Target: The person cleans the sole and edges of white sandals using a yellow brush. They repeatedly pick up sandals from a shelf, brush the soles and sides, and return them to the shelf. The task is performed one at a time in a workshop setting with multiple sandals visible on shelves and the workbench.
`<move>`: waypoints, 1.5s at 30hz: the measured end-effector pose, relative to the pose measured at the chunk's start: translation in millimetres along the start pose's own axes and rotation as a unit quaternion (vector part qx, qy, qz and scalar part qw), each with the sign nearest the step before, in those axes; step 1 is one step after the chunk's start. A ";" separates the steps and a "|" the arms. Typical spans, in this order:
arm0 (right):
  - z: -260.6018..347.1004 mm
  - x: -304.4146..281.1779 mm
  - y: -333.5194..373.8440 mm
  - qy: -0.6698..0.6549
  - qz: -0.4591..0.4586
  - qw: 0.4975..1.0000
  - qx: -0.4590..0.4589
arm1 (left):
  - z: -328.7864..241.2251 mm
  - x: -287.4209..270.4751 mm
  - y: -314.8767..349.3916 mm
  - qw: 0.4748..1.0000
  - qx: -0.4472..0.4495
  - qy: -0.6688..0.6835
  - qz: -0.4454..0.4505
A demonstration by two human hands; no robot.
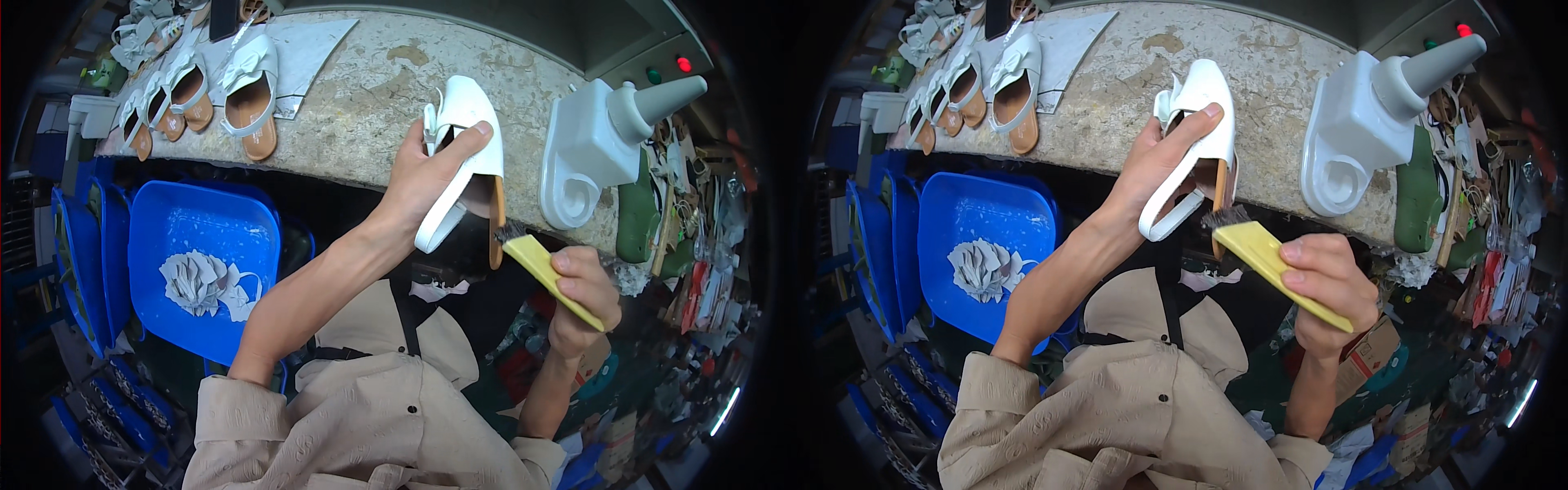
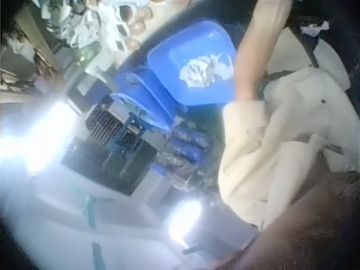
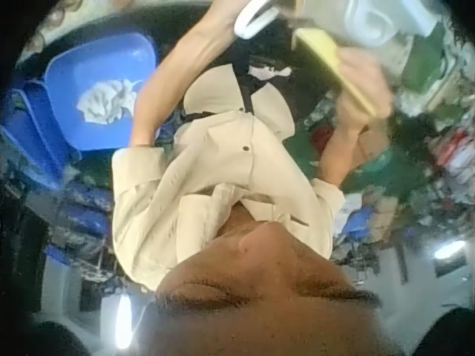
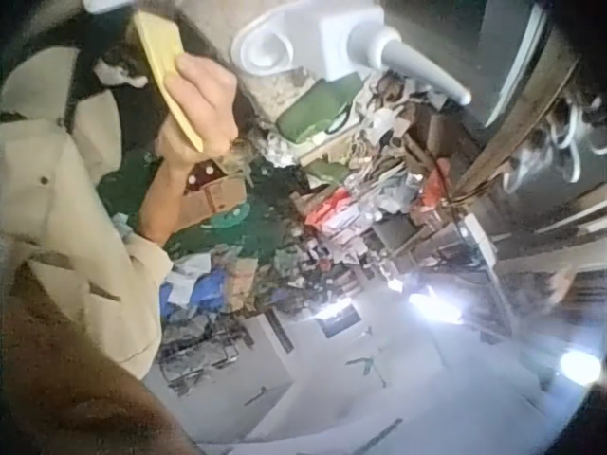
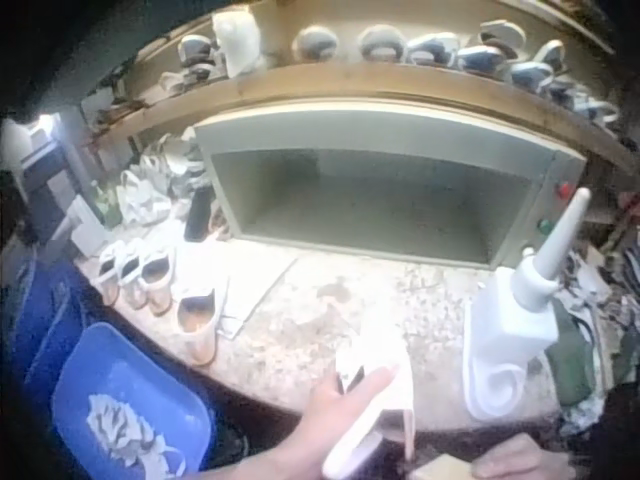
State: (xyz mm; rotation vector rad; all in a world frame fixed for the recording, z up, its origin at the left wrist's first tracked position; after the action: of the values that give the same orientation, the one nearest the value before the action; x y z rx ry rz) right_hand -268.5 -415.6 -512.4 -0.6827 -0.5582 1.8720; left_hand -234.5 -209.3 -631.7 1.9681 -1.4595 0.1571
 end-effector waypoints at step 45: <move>13.7 7.7 11.5 0.064 0.015 0.996 -0.060 | 20.2 13.8 9.2 0.987 -0.066 0.146 0.027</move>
State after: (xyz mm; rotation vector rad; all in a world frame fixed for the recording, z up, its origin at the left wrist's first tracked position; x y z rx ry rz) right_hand -287.8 -413.7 -511.5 -0.8876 -0.5846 1.8180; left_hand -243.3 -233.4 -636.7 1.7186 -1.2970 0.3471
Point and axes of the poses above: each hand's wrist, its own y-axis away from the middle knuckle, its own x-axis out of the palm, z = x × y, the point moved 9 cm from there along -y, towards the middle knuckle, and after that the axes turned 2 degrees about -x, right-handed, at the moved point
